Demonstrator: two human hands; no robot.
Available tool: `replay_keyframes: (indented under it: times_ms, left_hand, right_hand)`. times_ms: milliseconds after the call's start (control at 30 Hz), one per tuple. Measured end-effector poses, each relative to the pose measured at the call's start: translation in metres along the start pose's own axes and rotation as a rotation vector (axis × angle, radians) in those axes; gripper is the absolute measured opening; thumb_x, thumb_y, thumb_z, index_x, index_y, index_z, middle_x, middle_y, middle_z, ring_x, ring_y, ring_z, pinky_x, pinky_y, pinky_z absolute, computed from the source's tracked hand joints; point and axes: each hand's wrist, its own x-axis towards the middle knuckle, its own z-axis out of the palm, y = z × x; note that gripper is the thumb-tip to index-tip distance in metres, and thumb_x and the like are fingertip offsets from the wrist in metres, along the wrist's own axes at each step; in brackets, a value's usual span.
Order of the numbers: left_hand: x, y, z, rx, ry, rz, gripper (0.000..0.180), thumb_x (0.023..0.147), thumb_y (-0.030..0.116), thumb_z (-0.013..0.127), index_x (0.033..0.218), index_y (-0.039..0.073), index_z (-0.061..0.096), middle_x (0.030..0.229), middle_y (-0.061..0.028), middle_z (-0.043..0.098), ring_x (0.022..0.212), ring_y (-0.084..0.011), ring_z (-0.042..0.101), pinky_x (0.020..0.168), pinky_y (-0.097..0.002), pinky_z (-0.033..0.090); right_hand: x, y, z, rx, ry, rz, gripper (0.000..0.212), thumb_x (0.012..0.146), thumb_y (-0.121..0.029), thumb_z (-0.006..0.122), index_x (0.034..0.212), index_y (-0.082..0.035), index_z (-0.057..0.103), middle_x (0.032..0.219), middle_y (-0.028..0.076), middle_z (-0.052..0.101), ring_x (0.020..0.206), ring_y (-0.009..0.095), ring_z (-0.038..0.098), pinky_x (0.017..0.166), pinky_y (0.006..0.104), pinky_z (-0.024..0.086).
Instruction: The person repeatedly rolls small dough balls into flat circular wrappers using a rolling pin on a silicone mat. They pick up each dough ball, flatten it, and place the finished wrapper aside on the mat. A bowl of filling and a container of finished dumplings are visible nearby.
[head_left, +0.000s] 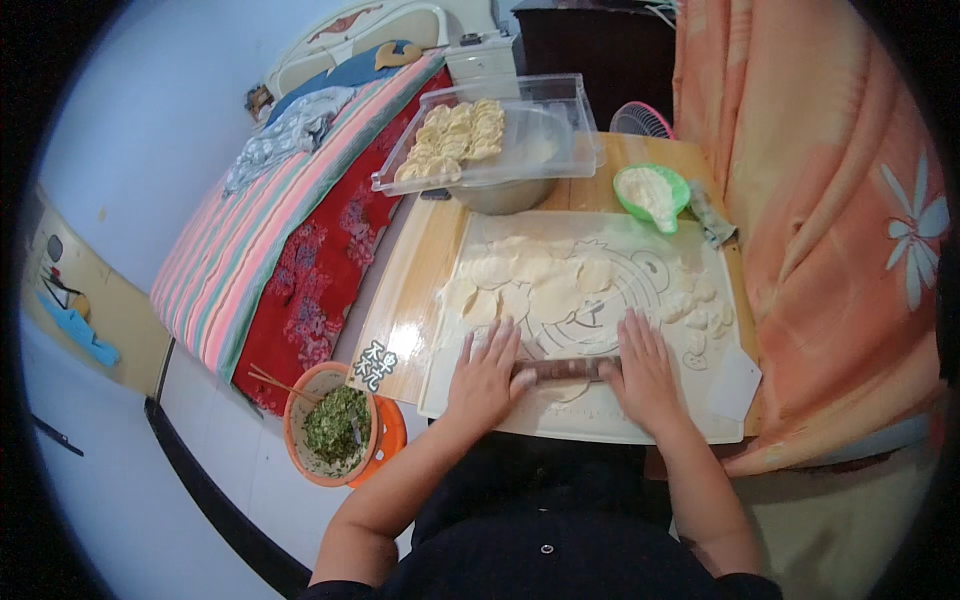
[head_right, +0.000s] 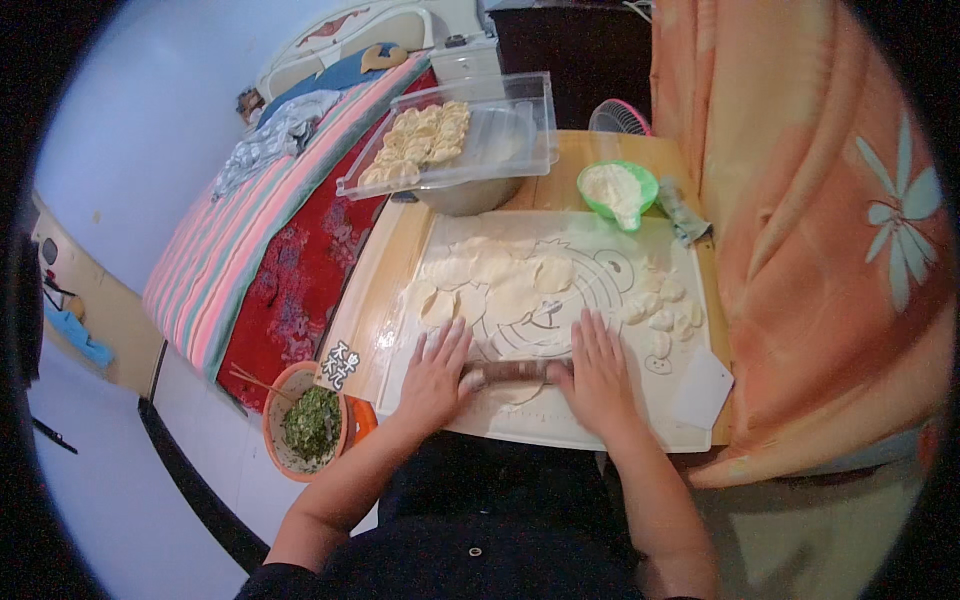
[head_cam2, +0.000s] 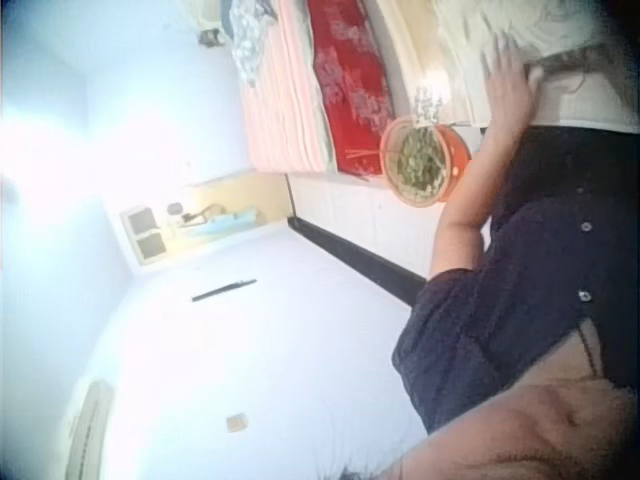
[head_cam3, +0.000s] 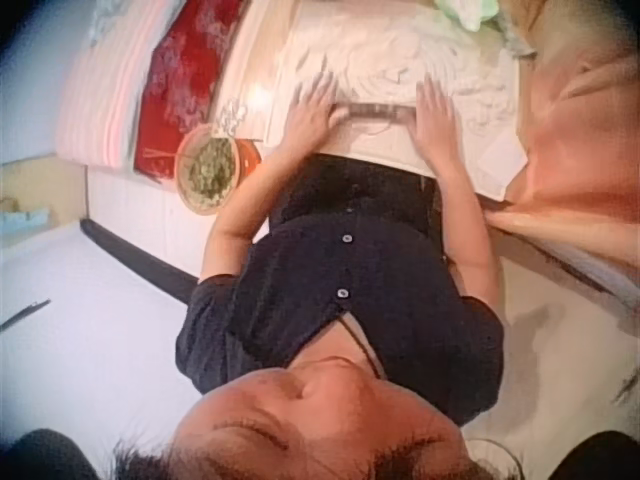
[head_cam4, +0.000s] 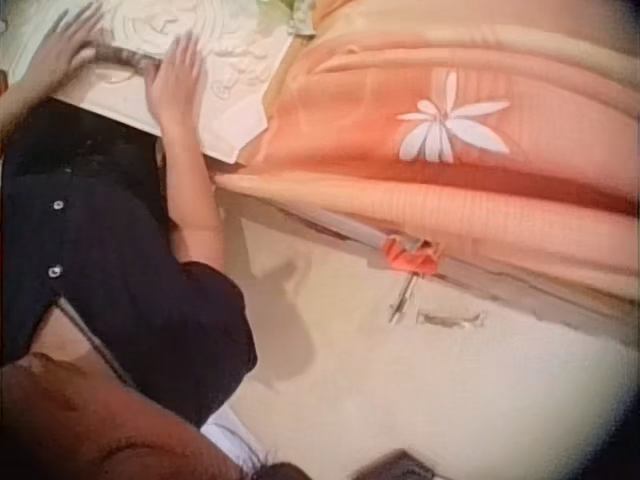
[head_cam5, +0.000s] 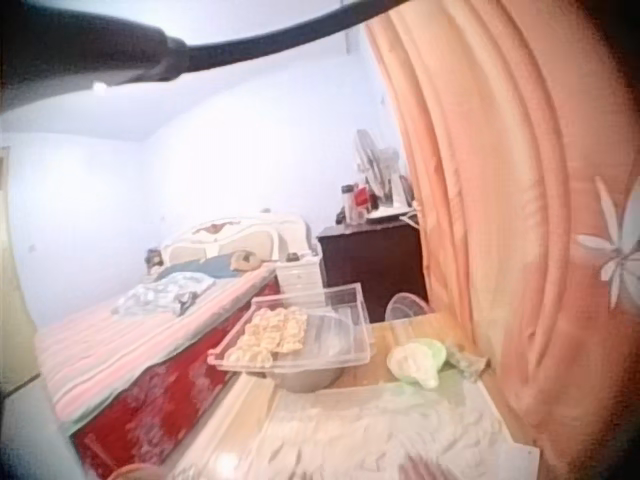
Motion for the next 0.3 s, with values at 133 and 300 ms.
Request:
replay_keyframes:
  times_ms: [133,300]
  left_hand:
    - [0.035,-0.003,0.012,-0.065,-0.030,-0.083,0.072,0.096,0.043,0.053,0.152,0.004,0.030,0.159,-0.0149,0.030,0.148,-0.0314,0.026,0.119,-0.0543,0.019]
    - [-0.020,0.012,-0.015,-0.075,-0.330,0.152,0.078,0.094,0.050,0.054,0.154,0.008,0.030,0.162,-0.0145,0.025,0.150,-0.0307,0.024,0.121,-0.0562,0.011]
  right_hand:
    - [0.047,0.018,0.007,-0.020,0.137,0.028,0.075,0.092,-0.040,0.063,0.147,0.002,0.037,0.161,0.019,0.023,0.150,0.035,0.017,0.121,0.0496,0.012]
    - [0.005,0.007,-0.026,-0.001,-0.249,0.059,0.080,0.089,-0.041,0.066,0.151,-0.003,0.033,0.162,0.016,0.021,0.151,0.035,0.015,0.121,0.0542,0.010]
